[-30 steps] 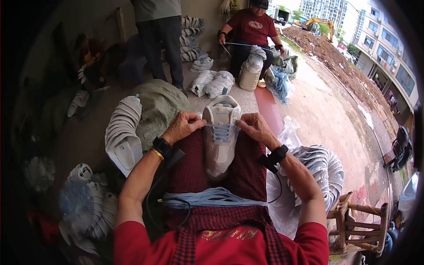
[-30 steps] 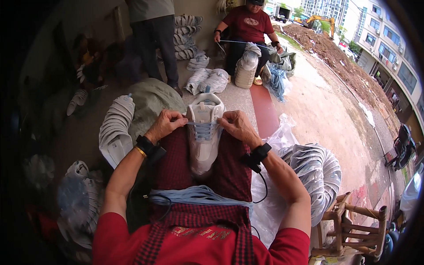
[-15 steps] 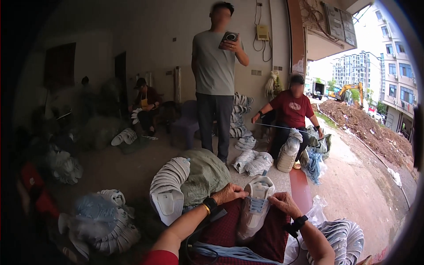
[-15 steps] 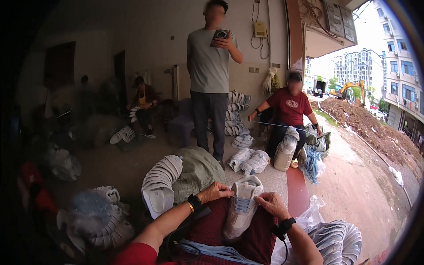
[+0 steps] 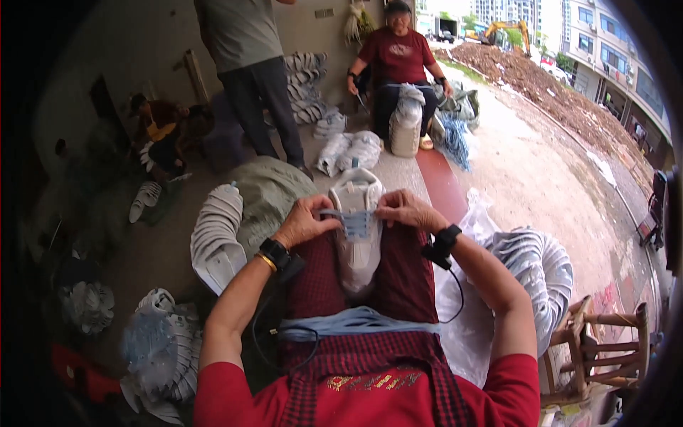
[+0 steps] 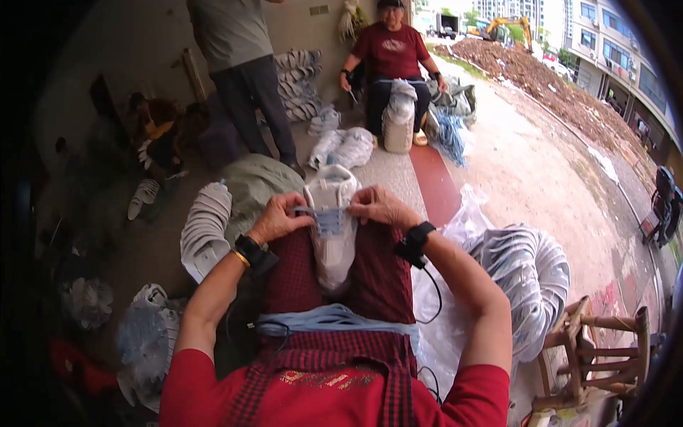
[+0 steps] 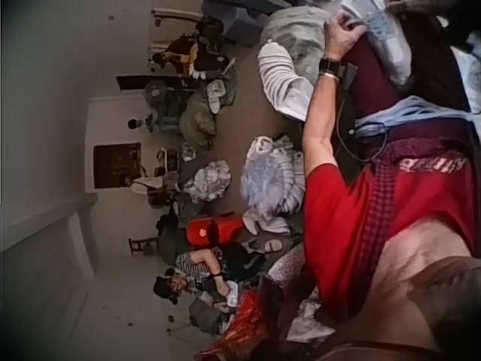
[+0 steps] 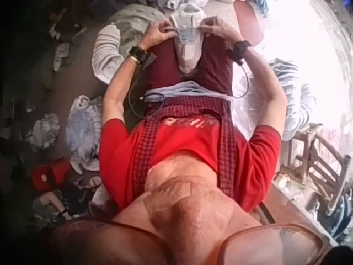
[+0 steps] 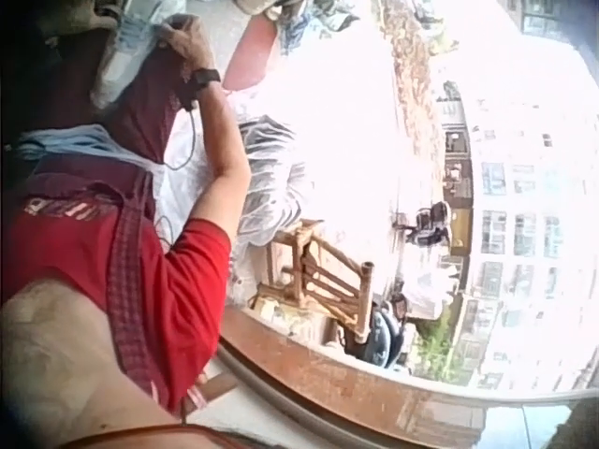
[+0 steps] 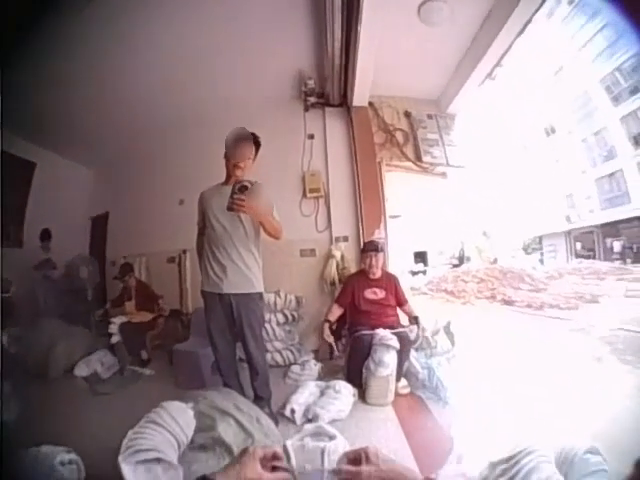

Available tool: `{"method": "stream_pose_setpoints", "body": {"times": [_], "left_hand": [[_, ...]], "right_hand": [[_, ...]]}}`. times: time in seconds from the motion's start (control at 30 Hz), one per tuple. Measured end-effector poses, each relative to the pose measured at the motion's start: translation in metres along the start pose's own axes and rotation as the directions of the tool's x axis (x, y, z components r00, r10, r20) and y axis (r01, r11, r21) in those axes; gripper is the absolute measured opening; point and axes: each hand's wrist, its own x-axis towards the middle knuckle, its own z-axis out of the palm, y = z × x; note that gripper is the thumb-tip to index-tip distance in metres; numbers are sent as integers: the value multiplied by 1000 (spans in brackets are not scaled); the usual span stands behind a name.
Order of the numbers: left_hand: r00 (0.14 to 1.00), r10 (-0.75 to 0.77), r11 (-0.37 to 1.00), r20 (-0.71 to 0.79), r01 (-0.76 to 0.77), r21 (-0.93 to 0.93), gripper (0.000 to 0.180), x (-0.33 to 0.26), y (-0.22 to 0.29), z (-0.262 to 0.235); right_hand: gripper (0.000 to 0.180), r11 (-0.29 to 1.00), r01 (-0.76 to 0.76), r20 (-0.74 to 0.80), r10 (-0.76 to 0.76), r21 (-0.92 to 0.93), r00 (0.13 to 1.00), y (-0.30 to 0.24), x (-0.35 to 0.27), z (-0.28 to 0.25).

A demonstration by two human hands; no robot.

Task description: Lacing a white sneaker while sitting in a workshop.

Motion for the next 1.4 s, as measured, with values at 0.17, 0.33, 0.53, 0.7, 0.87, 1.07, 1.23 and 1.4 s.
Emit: {"method": "stream_pose_setpoints", "body": {"times": [0.17, 0.33, 0.53, 0.7, 0.87, 1.07, 1.23, 1.4], "left_hand": [[994, 108, 991, 11, -109, 74, 31, 7, 17, 10], [987, 148, 973, 59, -156, 169, 33, 5, 32, 6], [925, 339, 851, 170, -379, 364, 34, 11, 34, 1], [922, 339, 809, 189, -388, 441, 28, 18, 33, 1], [925, 327, 818, 195, -380, 431, 27, 21, 34, 2], [933, 315, 860, 172, -357, 365, 28, 18, 38, 3], [963, 141, 951, 231, -196, 240, 25, 19, 49, -3], [990, 120, 973, 73, -132, 187, 21, 9, 25, -20]], "right_hand": [[23, 995, -97, 38, 98, -19, 994, 7, -9, -10], [22, 987, -143, 59, 147, -68, 987, 1, -16, -7], [23, 983, -152, 64, 159, -99, 985, -3, -14, -3], [23, 982, -155, 49, 161, -108, 986, -6, -12, -4], [22, 975, -168, 53, 177, -146, 983, -10, -13, -4], [26, 978, -148, 34, 155, -148, 987, -12, -16, -3], [30, 989, -105, 47, 110, -105, 993, -5, -20, -5], [34, 1000, -9, -3, 9, 16, 1000, -1, -15, 1]]}}
